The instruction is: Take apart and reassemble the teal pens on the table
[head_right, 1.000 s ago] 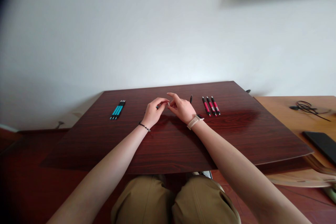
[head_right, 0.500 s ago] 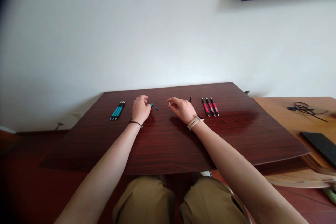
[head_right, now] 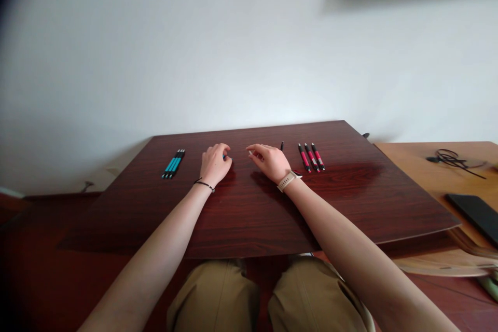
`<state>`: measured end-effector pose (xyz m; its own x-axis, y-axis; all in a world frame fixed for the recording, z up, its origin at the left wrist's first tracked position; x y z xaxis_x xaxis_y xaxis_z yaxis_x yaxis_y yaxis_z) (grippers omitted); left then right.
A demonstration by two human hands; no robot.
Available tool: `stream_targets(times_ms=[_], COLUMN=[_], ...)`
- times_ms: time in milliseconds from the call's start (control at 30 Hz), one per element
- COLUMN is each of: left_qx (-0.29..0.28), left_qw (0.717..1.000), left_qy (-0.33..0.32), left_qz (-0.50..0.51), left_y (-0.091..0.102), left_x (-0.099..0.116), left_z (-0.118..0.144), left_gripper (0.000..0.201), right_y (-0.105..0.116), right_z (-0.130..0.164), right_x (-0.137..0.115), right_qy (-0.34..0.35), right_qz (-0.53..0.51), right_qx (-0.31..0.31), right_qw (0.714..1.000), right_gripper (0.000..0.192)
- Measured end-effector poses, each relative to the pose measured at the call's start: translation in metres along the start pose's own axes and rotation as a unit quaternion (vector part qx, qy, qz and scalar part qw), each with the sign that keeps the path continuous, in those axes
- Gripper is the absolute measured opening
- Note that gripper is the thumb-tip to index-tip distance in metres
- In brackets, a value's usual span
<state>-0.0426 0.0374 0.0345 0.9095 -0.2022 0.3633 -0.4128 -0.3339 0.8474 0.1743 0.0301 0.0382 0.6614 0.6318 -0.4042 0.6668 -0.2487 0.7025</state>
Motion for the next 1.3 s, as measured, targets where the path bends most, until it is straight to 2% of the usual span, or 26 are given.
stream_targets(times_ms=[100, 200, 333, 633, 767, 867, 967, 1033, 1133, 1300], left_qx=[0.012, 0.033, 0.007, 0.001, 0.029, 0.070, 0.091, 0.087, 0.074, 0.073], left_qw=[1.000, 0.999, 0.996, 0.996, 0.996, 0.993, 0.979, 0.970, 0.965, 0.952], left_qy=[0.006, 0.041, 0.088, 0.083, 0.087, 0.040, -0.069, -0.119, -0.139, -0.140], left_qz=[0.005, 0.003, -0.016, -0.034, -0.008, 0.081, 0.166, 0.191, 0.210, 0.261], left_y=[0.002, 0.002, -0.006, -0.012, -0.010, -0.004, 0.004, 0.008, 0.009, 0.005], left_x=[-0.003, -0.011, -0.024, -0.035, -0.033, -0.024, -0.007, 0.003, 0.011, 0.013], left_z=[-0.001, -0.002, -0.002, -0.007, -0.009, -0.010, -0.008, -0.006, -0.003, -0.002], left_gripper=[0.031, 0.030, 0.020, 0.008, 0.009, 0.010, 0.011, 0.010, 0.008, 0.008], right_y=[0.000, 0.000, 0.000, -0.002, -0.002, 0.000, 0.002, 0.004, 0.004, 0.003], right_z=[0.000, 0.000, 0.000, -0.001, 0.000, 0.001, 0.000, 0.000, -0.001, -0.001], right_x=[0.000, 0.001, 0.000, 0.001, 0.002, 0.002, 0.002, 0.001, 0.000, 0.000], right_qy=[-0.002, -0.005, -0.003, 0.002, 0.001, -0.021, -0.036, -0.032, -0.028, -0.028], right_qz=[0.002, 0.004, 0.010, 0.003, -0.001, -0.014, -0.024, -0.024, -0.022, -0.019], right_qx=[-0.003, -0.005, -0.006, -0.005, -0.001, 0.007, 0.030, 0.044, 0.048, 0.049], right_qw=[1.000, 1.000, 1.000, 1.000, 1.000, 1.000, 0.999, 0.998, 0.998, 0.998], right_gripper=[0.022, 0.022, 0.022, 0.023, 0.024, 0.027, 0.020, 0.016, 0.018, 0.019])
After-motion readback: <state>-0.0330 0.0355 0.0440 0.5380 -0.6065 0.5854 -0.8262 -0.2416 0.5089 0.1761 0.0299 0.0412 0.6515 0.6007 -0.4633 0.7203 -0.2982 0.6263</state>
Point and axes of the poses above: each hand's wrist, its own z-axis away from the middle knuckle, its own y-axis out of the back of the hand, x = y × z, the point moved 4 cm from there along -z, towards the middle knuckle, and after that the axes turned 8 degrees about z, right-handed, at the moved point
